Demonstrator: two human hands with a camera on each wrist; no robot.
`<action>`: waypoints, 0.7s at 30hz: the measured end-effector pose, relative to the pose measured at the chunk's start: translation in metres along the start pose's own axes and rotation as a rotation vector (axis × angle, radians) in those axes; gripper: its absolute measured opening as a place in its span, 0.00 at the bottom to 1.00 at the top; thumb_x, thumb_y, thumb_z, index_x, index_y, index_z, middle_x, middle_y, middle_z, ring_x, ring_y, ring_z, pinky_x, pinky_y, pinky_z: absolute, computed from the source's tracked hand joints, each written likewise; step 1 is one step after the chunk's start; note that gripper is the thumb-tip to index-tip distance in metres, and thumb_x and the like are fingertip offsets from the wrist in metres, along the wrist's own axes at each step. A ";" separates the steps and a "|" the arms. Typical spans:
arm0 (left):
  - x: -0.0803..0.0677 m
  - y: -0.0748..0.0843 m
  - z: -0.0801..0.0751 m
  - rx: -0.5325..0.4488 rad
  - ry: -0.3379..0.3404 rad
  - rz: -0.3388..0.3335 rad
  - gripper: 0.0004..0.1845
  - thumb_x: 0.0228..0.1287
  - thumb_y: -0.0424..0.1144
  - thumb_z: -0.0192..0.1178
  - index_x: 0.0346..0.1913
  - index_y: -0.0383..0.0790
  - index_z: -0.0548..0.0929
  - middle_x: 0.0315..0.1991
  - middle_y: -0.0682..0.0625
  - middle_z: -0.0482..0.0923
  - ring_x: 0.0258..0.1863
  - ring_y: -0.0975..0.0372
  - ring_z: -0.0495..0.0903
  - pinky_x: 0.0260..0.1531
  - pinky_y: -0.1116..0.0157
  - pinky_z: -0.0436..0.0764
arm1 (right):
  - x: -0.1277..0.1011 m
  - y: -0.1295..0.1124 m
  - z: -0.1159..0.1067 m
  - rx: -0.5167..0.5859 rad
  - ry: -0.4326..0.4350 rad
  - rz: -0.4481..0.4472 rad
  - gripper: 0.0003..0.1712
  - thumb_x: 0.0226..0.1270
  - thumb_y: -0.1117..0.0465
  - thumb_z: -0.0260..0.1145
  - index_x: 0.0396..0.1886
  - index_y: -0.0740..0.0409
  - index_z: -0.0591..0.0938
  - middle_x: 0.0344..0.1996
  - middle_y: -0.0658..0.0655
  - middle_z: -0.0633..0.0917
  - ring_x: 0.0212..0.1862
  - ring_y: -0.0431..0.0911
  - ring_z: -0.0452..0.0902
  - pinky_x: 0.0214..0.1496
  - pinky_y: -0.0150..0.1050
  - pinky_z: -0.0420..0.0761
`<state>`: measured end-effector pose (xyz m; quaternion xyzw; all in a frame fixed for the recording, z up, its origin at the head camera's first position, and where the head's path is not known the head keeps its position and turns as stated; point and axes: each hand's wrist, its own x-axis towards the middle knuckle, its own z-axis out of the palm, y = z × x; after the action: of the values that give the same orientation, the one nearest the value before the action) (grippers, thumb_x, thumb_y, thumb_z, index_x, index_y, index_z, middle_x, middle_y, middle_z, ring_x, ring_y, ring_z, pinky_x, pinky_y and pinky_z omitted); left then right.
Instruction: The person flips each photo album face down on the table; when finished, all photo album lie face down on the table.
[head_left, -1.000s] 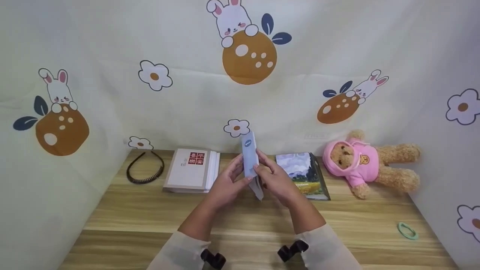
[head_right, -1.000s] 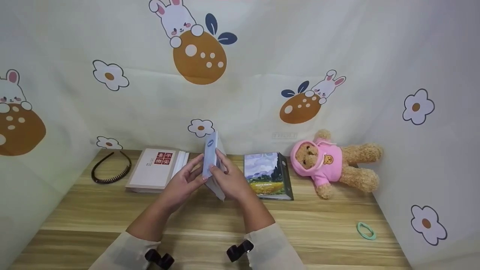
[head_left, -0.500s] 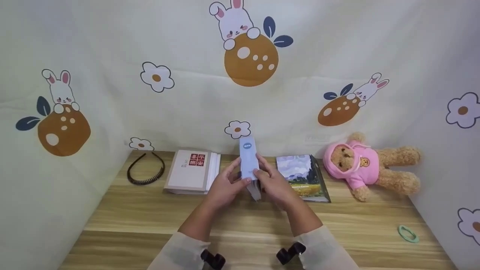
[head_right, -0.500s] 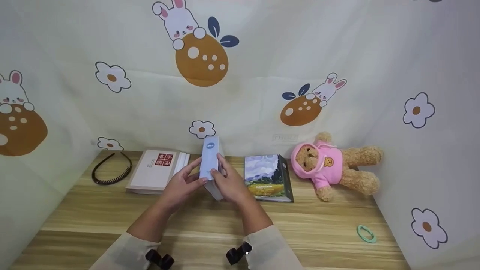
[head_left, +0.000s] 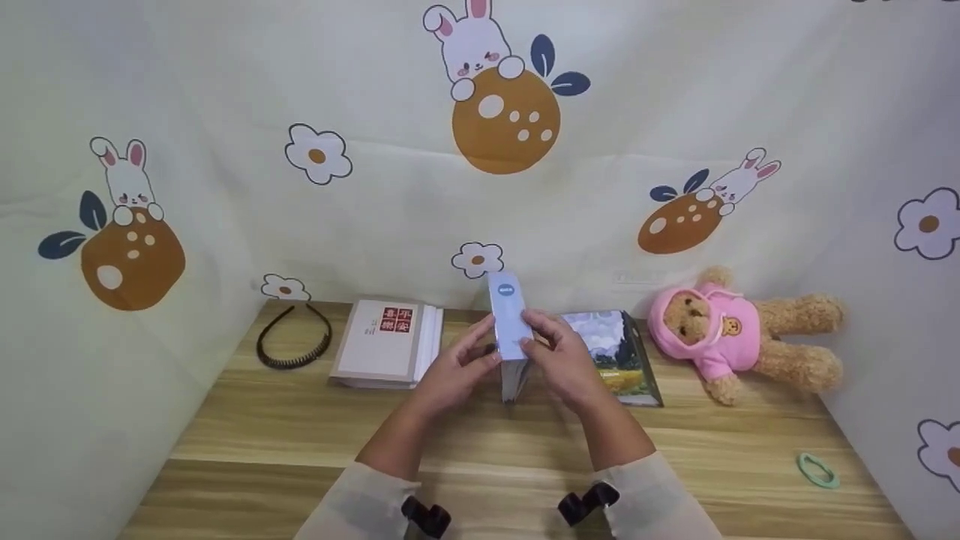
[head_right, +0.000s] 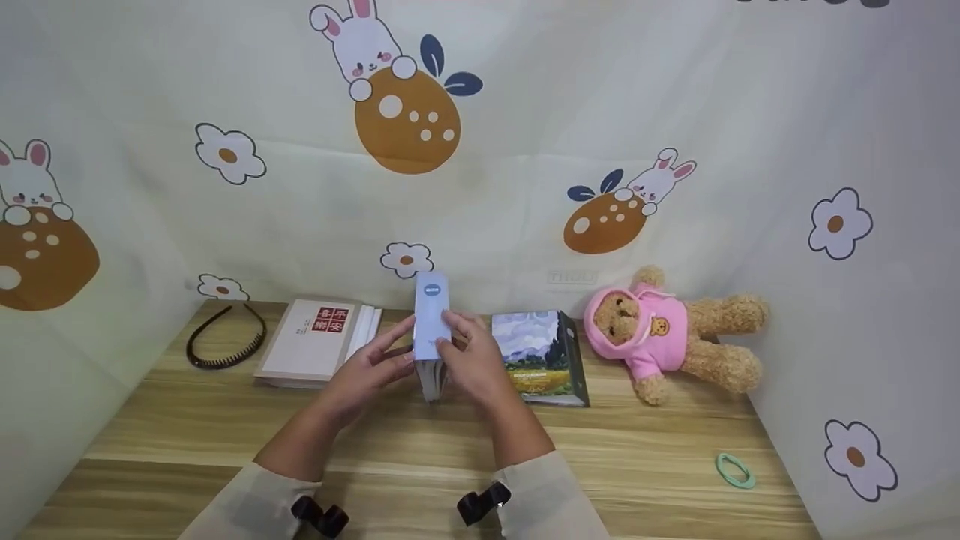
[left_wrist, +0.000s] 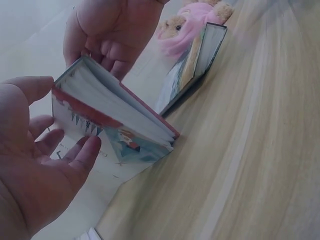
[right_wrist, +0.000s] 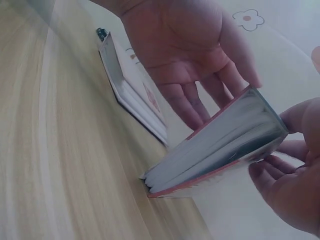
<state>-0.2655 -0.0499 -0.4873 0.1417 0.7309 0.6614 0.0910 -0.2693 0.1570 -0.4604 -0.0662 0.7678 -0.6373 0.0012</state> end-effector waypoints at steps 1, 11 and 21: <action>0.000 -0.002 0.000 0.000 -0.009 -0.005 0.35 0.78 0.52 0.63 0.83 0.64 0.65 0.88 0.48 0.55 0.82 0.40 0.65 0.77 0.44 0.75 | 0.000 0.000 0.000 0.005 0.005 0.000 0.29 0.78 0.66 0.64 0.76 0.58 0.77 0.78 0.58 0.74 0.82 0.59 0.66 0.81 0.54 0.73; 0.000 -0.025 -0.002 0.187 -0.008 -0.076 0.37 0.76 0.63 0.60 0.84 0.64 0.64 0.85 0.46 0.61 0.83 0.41 0.63 0.83 0.40 0.61 | -0.001 -0.006 -0.001 -0.078 -0.019 0.004 0.28 0.81 0.66 0.60 0.77 0.62 0.75 0.84 0.55 0.67 0.85 0.56 0.61 0.85 0.55 0.67; 0.000 -0.028 -0.001 0.354 -0.022 -0.049 0.35 0.75 0.64 0.61 0.82 0.68 0.67 0.86 0.44 0.59 0.84 0.40 0.60 0.83 0.37 0.60 | 0.003 -0.001 -0.006 -0.235 0.046 0.072 0.35 0.75 0.53 0.71 0.78 0.59 0.75 0.81 0.59 0.71 0.81 0.60 0.68 0.82 0.58 0.70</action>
<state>-0.2688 -0.0535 -0.5147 0.1449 0.8380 0.5185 0.0887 -0.2722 0.1623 -0.4580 -0.0237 0.8389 -0.5438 -0.0016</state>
